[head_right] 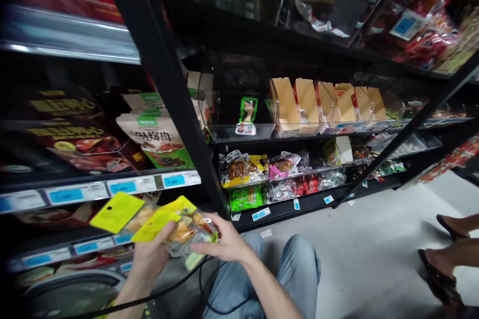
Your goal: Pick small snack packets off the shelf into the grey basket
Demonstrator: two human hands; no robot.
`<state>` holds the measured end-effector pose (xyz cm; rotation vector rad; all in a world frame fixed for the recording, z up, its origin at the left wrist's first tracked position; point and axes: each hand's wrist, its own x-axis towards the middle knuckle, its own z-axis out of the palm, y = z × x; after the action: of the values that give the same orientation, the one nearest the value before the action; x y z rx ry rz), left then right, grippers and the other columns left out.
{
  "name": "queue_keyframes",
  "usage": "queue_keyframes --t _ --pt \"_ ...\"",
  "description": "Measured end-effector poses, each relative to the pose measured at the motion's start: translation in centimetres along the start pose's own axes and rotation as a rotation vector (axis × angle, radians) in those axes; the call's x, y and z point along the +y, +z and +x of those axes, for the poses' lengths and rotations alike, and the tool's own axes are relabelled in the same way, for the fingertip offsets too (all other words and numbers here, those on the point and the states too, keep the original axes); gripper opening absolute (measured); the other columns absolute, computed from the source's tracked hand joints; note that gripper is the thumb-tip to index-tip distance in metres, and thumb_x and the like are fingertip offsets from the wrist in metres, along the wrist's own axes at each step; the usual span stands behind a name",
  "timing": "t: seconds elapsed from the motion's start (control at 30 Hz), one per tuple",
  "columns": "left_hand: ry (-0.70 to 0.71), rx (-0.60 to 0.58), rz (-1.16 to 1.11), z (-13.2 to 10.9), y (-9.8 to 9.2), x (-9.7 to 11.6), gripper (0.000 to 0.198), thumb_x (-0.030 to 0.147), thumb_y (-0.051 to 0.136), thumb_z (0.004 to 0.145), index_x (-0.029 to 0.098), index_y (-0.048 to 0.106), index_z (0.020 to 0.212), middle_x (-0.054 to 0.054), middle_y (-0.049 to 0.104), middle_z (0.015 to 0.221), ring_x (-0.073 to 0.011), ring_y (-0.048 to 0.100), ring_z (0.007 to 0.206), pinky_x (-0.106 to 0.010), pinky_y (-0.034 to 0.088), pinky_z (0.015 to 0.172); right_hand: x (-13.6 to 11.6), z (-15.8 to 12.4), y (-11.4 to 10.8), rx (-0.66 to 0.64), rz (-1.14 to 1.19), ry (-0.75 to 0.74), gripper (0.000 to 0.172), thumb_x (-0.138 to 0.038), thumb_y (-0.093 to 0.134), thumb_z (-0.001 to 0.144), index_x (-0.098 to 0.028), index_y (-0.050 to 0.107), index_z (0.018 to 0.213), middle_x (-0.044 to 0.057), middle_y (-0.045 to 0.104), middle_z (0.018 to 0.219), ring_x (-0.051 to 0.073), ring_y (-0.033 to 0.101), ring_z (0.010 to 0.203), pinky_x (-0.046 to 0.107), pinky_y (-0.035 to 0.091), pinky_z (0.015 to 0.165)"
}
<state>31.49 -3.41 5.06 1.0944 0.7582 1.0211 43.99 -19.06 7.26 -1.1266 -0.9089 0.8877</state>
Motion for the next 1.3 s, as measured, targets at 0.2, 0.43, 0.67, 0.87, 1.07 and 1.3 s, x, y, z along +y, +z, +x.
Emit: queue_keyframes --t 0.2,0.43,0.67,0.87,1.07,1.3 --pt "-0.057 0.029 0.078 -2.1 1.8 -2.1 0.056 0.042 0.094 0.061 0.017 0.076 0.108 -0.009 0.079 0.115 -0.0344 0.072 0.113 -0.052 0.056 0.108 1.4 -1.0 -0.3 0.101 0.002 -0.012 0.059 -0.047 0.085 0.081 -0.019 0.067 0.13 0.007 0.073 0.127 0.023 0.068 0.116 0.037 0.052 0.107" --pt "0.003 -0.015 0.092 -3.1 2.6 -2.8 0.061 0.05 0.089 0.072 0.018 0.072 0.121 -0.011 0.073 0.129 -0.034 0.067 0.125 -0.053 0.048 0.117 3.9 -1.9 0.9 0.272 0.177 0.086 0.066 -0.054 0.091 0.072 -0.022 0.068 0.125 0.006 0.075 0.123 0.023 0.071 0.114 0.039 0.052 0.109" --pt "0.022 -0.043 -0.113 -3.8 3.8 -0.6 0.072 0.074 0.074 0.081 0.025 0.065 0.133 -0.011 0.066 0.143 -0.0348 0.058 0.138 -0.051 0.047 0.118 4.1 -1.9 2.1 0.354 0.375 0.126 0.069 -0.05 0.096 0.065 -0.022 0.069 0.122 0.003 0.077 0.116 0.021 0.072 0.108 0.037 0.053 0.109" --pt "-0.144 0.025 -0.219 -4.2 3.9 -0.2 0.067 0.08 0.068 0.081 0.027 0.072 0.123 -0.007 0.073 0.134 -0.0337 0.06 0.136 -0.043 0.055 0.108 3.9 -2.2 2.8 0.342 0.471 0.2 0.075 -0.049 0.097 0.064 -0.021 0.067 0.126 0.004 0.076 0.118 0.022 0.073 0.11 0.038 0.056 0.106" --pt "-0.184 0.085 -0.244 -3.9 3.5 -0.4 0.055 0.066 0.072 0.083 0.026 0.074 0.121 -0.004 0.077 0.129 -0.0307 0.067 0.127 -0.036 0.059 0.1 3.8 -2.4 3.5 0.358 0.535 0.252 0.075 -0.049 0.097 0.063 -0.022 0.066 0.126 0.003 0.077 0.115 0.022 0.074 0.104 0.037 0.06 0.098" --pt "-0.272 0.078 -0.184 -3.5 3.2 -1.7 0.061 0.07 0.071 0.082 0.019 0.076 0.115 -0.009 0.08 0.119 -0.0327 0.071 0.121 -0.04 0.061 0.098 3.9 -2.5 3.7 0.399 0.601 0.285 0.072 -0.048 0.097 0.064 -0.022 0.066 0.123 0.004 0.077 0.118 0.022 0.075 0.106 0.038 0.06 0.1"
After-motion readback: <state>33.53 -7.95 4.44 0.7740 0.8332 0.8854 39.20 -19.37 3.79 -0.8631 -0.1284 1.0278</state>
